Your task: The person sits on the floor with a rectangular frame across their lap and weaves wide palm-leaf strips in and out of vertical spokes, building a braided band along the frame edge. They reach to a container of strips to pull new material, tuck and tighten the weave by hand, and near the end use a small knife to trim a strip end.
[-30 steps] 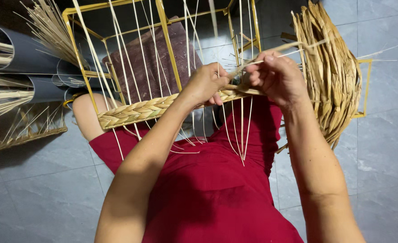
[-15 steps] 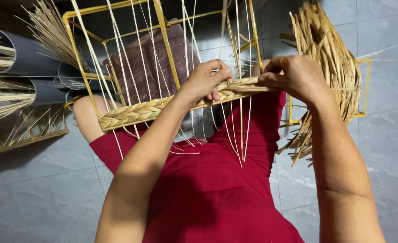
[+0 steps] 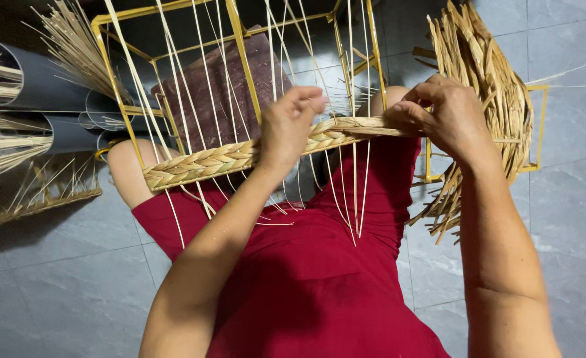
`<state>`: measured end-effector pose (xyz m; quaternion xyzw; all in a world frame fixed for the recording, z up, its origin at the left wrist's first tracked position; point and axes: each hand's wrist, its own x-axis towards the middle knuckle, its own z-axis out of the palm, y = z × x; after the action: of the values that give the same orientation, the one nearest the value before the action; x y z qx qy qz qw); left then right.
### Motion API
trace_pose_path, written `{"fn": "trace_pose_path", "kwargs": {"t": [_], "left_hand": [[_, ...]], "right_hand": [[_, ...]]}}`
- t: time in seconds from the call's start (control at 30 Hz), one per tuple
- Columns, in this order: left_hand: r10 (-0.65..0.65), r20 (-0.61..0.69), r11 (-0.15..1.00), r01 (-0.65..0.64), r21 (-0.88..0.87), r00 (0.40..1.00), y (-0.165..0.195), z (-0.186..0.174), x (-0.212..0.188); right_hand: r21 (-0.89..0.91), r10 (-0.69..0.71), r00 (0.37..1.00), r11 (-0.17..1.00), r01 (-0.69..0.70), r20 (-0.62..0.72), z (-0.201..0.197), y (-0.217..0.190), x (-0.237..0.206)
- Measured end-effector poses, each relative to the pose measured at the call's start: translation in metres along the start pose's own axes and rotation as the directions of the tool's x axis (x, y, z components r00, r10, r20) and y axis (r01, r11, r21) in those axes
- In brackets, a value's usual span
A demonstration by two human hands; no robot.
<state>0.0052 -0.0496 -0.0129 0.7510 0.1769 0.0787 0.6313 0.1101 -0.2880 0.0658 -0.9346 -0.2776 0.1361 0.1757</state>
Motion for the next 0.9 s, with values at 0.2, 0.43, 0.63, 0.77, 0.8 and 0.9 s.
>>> {"fn": "trace_pose_path", "kwargs": {"t": [0.2, 0.43, 0.63, 0.77, 0.8, 0.9], "left_hand": [[-0.208, 0.18, 0.977, 0.198, 0.074, 0.961, 0.01, 0.012, 0.004], [-0.344, 0.621, 0.897, 0.441, -0.003, 0.704, 0.016, -0.008, 0.038], [-0.273, 0.412, 0.959, 0.211, 0.19, 0.87, 0.016, 0.013, 0.02], [-0.15, 0.343, 0.984, 0.104, 0.148, 0.927, 0.009, 0.013, 0.009], [-0.128, 0.335, 0.989, 0.097, 0.11, 0.933, 0.006, 0.012, 0.008], [-0.11, 0.411, 0.994, 0.108, 0.027, 0.905, -0.001, 0.011, 0.007]], "right_hand": [[-0.174, -0.253, 0.961, 0.947, 0.27, 0.112, 0.0, -0.017, -0.018], [-0.213, -0.34, 0.939, 0.922, 0.323, -0.046, -0.013, -0.018, -0.008], [-0.205, -0.423, 0.874, 0.902, 0.38, -0.24, -0.005, -0.031, 0.004], [-0.145, -0.341, 0.927, 0.936, 0.32, -0.155, 0.014, -0.039, 0.008], [-0.116, -0.295, 0.951, 0.952, 0.284, -0.095, 0.022, -0.04, 0.011], [-0.065, -0.201, 0.977, 0.978, 0.197, -0.064, 0.043, -0.036, 0.02]]}}
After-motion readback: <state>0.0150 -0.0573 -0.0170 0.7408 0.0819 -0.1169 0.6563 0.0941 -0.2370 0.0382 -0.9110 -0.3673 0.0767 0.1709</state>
